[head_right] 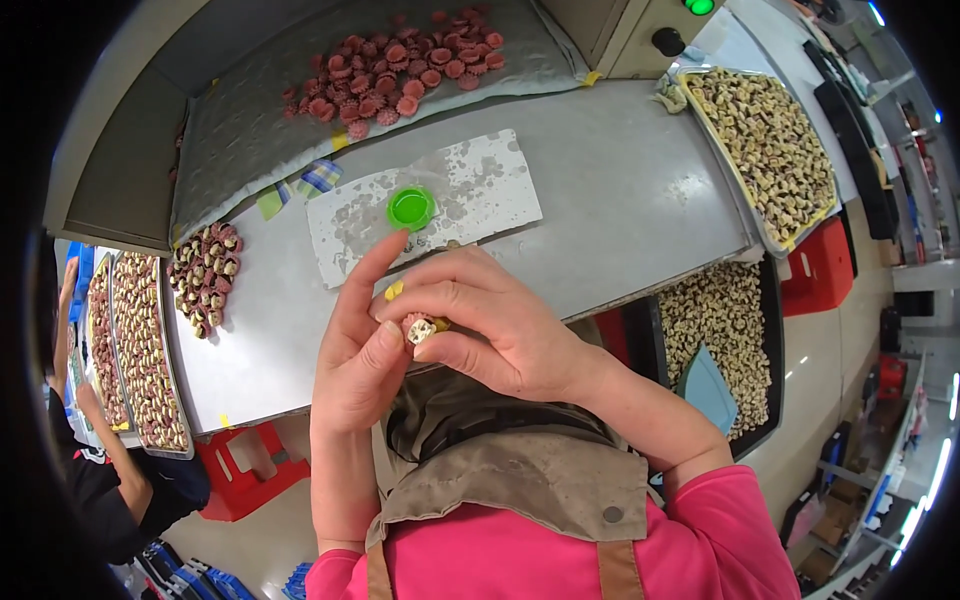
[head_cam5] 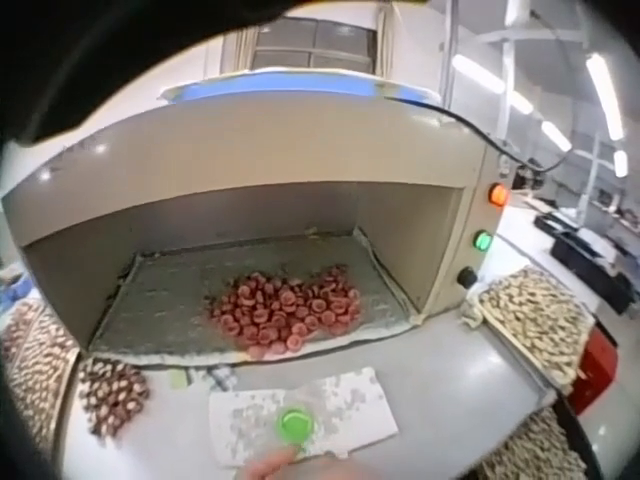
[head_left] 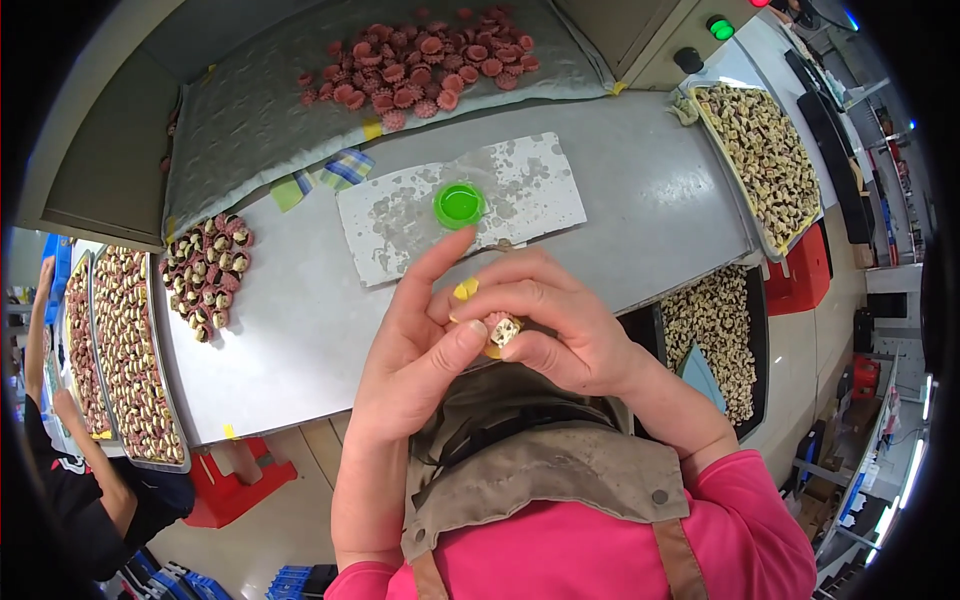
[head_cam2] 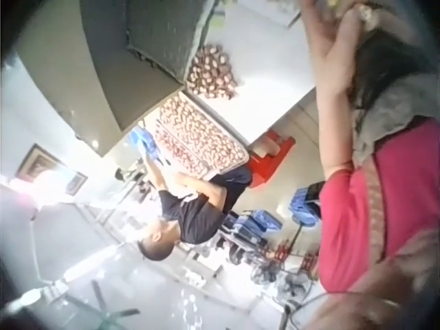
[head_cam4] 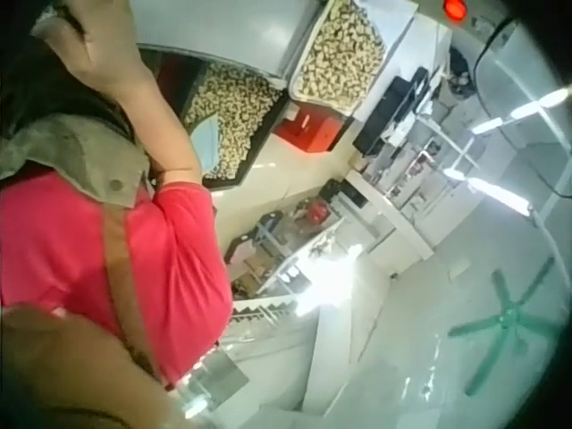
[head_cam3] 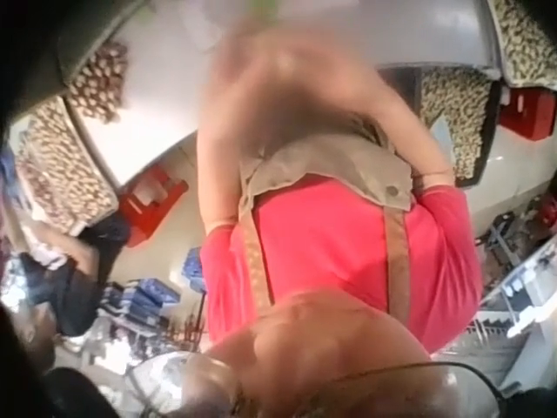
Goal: Assembling small plastic parts by inserting a yellow component into a brown shell at a factory workbench.
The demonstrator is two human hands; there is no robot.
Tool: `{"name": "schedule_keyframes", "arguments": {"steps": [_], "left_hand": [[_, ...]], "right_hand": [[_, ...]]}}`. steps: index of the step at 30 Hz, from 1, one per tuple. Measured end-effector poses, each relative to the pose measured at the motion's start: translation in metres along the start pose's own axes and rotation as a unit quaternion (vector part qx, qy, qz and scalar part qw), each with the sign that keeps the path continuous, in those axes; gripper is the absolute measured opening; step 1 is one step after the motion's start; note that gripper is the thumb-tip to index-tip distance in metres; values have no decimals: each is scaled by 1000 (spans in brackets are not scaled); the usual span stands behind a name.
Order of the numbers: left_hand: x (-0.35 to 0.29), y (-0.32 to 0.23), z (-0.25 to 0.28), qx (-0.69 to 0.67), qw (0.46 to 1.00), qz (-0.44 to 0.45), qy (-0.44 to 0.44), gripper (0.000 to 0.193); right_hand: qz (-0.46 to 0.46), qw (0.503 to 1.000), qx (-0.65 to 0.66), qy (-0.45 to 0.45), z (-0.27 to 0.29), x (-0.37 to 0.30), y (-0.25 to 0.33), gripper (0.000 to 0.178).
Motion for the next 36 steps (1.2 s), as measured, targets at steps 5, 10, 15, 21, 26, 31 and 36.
{"name": "schedule_keyframes", "arguments": {"steps": [5,10,15,21,26,31,36], "left_hand": [[5,6,-3,-2,1000,4,18,64],[3,5,-6,3,1000,4,15,65],[2,-2,-9,-10,1000,-9,26,66],[-3,0,-13,10,999,-5,30,64],[2,-1,-12,-3,1000,27,6,58],[-7,-10,-12,17,1000,2,9,54],[-47,-20,-5,39,999,-7,-3,53]], "right_hand": [[25,999,17,-13,3,-3,-6,38],[16,999,20,-21,4,-4,-1,37],[16,999,-1,-32,2,-6,1,39],[9,998,-24,-51,-2,-13,4,39],[7,997,-35,-64,4,-8,2,40],[36,997,-34,-51,-5,-2,15,38],[-31,994,-32,-98,-39,-11,33,31]]}}
Point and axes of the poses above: each hand's wrist, its own x-axis towards the middle knuckle, its own z-axis out of the back of the hand, y = z × x, the point moved 7 cm from there along x, towards the middle knuckle, and after that the axes turned 14 degrees about x, right-handed, at the moved point
